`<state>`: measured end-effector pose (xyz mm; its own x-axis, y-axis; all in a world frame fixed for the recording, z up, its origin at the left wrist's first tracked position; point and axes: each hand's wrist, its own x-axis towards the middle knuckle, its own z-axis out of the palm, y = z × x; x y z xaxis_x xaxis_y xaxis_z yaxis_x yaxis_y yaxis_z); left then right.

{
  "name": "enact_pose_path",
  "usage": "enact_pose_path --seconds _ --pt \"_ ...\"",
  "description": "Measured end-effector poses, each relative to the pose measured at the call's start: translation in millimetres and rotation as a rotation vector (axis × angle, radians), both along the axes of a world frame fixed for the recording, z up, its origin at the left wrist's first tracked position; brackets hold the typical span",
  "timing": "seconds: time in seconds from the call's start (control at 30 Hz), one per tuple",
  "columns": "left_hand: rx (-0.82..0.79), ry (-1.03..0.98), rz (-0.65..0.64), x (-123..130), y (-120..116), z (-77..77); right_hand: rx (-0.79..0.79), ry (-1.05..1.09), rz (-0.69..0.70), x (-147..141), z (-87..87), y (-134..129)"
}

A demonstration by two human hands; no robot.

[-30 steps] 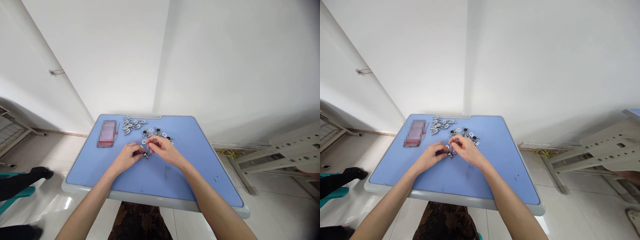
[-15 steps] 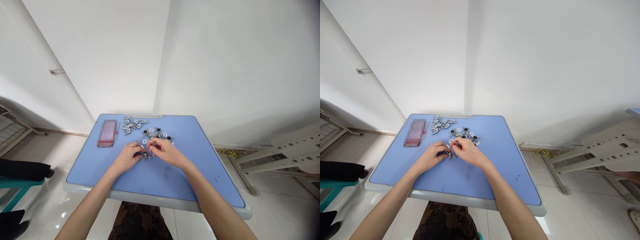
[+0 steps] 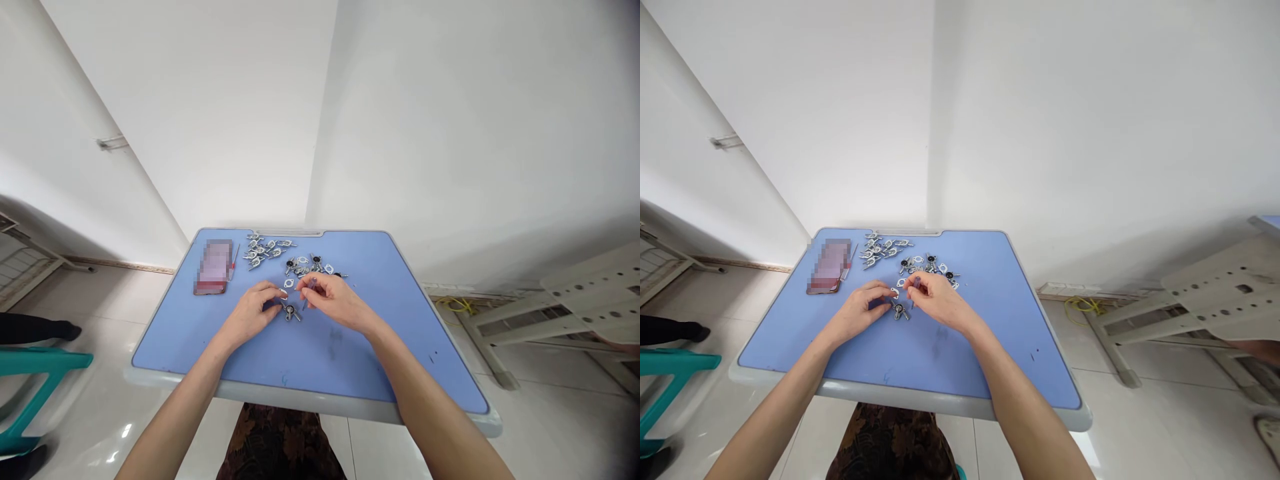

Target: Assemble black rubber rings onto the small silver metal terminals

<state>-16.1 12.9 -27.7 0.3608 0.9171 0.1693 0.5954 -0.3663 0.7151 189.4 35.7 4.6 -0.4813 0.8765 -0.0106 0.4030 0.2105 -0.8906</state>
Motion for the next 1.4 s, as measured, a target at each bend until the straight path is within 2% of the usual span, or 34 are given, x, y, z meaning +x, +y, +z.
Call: enact_pose_path --seconds 0.3,0.4,0.47,0.57,0.67,1.1,1.4 --pt "0.034 0.010 0.098 -4 4 -5.1 0.163 -0.160 -0.044 0 2.1 2" --pt "0.124 0.082 0.132 -2 10 -9.3 0.192 -0.180 -0.069 0 0.5 5" --pt "0.179 0.154 0.108 0 14 -12.9 0.201 -0.181 -0.094 1 -1.6 7" --pt "0.202 0.234 0.078 1 20 -18.5 0.212 -0.168 -0.105 2 -4.4 9" --pt "0.221 0.277 0.105 -1 23 -21.7 0.214 -0.150 -0.104 3 -5.1 10" --pt "0.174 0.227 0.098 -1 25 -17.8 0.197 -0.122 -0.097 3 -7.7 14" --pt "0.140 0.257 0.175 -4 25 -18.6 0.171 -0.109 -0.111 4 -8.2 15"
